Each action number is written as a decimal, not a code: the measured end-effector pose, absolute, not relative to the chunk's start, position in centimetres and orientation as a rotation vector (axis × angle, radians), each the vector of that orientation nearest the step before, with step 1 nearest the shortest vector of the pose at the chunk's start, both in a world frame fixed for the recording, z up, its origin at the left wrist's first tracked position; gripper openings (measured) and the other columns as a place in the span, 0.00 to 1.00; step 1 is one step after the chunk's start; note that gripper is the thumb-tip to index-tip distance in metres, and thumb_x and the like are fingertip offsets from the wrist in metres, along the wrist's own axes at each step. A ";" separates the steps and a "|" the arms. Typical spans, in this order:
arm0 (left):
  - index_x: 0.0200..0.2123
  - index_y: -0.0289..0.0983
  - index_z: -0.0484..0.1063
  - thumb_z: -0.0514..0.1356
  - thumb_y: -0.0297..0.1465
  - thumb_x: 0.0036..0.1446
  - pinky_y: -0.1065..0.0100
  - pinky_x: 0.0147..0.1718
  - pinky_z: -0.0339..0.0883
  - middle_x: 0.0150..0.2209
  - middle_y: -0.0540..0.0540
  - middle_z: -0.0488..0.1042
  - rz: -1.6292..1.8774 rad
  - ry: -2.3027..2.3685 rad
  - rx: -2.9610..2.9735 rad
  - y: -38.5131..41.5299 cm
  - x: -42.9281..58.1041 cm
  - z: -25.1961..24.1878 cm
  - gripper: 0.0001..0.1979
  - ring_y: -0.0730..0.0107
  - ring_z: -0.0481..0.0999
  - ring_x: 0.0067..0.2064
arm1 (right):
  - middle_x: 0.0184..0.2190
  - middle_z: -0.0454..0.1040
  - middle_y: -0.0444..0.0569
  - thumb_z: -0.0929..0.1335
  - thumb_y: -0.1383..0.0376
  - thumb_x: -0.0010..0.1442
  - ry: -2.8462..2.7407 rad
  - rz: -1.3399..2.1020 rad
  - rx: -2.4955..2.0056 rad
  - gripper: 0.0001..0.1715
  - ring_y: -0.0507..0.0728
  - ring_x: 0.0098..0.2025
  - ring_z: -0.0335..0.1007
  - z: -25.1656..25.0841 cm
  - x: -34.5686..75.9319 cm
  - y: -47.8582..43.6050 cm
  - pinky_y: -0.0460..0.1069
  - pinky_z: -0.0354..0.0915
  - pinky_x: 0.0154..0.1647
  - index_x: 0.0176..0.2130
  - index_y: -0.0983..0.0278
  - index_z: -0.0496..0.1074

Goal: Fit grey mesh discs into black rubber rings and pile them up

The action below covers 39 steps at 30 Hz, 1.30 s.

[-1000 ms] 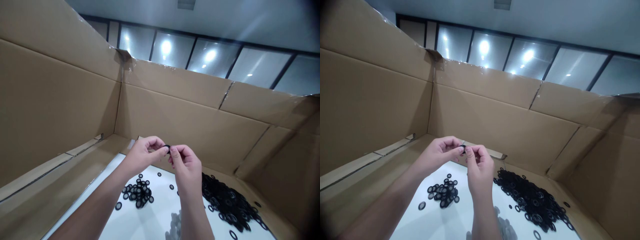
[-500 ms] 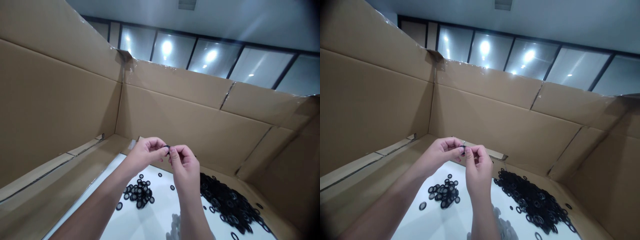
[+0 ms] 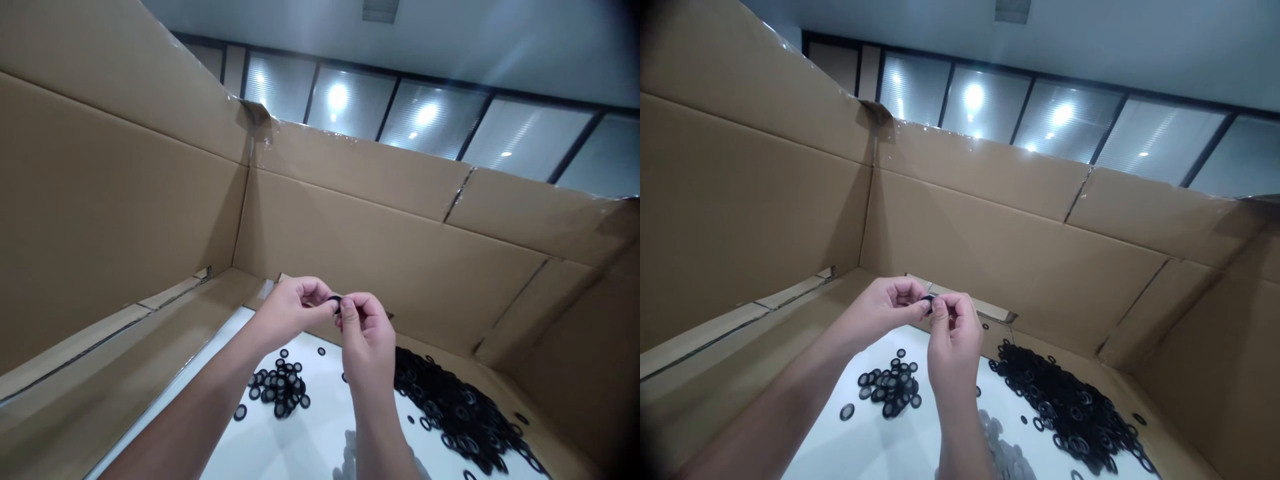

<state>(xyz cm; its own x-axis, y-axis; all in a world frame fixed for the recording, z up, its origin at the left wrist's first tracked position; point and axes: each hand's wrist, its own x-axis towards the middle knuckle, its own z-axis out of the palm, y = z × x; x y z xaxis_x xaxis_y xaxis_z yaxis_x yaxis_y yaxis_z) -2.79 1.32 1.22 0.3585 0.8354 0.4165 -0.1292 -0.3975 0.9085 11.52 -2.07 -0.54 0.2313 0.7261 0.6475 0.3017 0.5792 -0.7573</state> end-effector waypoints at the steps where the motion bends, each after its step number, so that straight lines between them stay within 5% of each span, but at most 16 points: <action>1: 0.31 0.35 0.74 0.67 0.35 0.57 0.69 0.37 0.67 0.31 0.49 0.76 1.223 0.644 1.649 1.3 -2.9 1.2 0.09 0.71 0.75 0.35 | 0.28 0.70 0.45 0.66 0.54 0.67 -1.387 0.396 -0.982 0.15 0.54 0.30 0.65 -0.4 11.8 -2.1 0.48 0.62 0.32 0.35 0.62 0.71; 20: 0.36 0.36 0.76 0.66 0.37 0.58 0.67 0.41 0.69 0.35 0.46 0.78 1.269 0.611 1.661 0.7 -2.5 1.6 0.10 0.67 0.76 0.39 | 0.24 0.68 0.41 0.70 0.56 0.65 -1.353 0.631 -0.828 0.12 0.50 0.25 0.60 0.0 12.5 -2.1 0.45 0.60 0.24 0.37 0.63 0.74; 27: 0.36 0.36 0.72 0.64 0.35 0.60 0.70 0.26 0.72 0.28 0.51 0.72 1.484 0.482 1.406 -0.7 0.4 0.6 0.09 0.73 0.73 0.27 | 0.24 0.65 0.39 0.69 0.56 0.66 -1.077 0.688 -0.669 0.11 0.49 0.23 0.59 -0.7 9.9 -2.3 0.43 0.59 0.21 0.38 0.61 0.69; 39: 0.38 0.36 0.77 0.65 0.36 0.60 0.67 0.40 0.75 0.36 0.45 0.79 1.494 0.595 1.624 0.2 -0.6 0.6 0.09 0.66 0.79 0.39 | 0.26 0.69 0.43 0.70 0.56 0.65 -1.073 0.525 -0.763 0.12 0.50 0.24 0.63 -0.6 10.0 -2.2 0.45 0.63 0.23 0.37 0.62 0.70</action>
<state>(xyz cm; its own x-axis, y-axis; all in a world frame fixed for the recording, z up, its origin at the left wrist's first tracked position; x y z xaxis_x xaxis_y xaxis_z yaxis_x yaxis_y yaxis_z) -0.57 0.18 0.61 0.1805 0.8000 0.5722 -0.1881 -0.5429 0.8184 10.04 -2.24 -0.57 0.3985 0.7111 0.5793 -0.0210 0.6385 -0.7693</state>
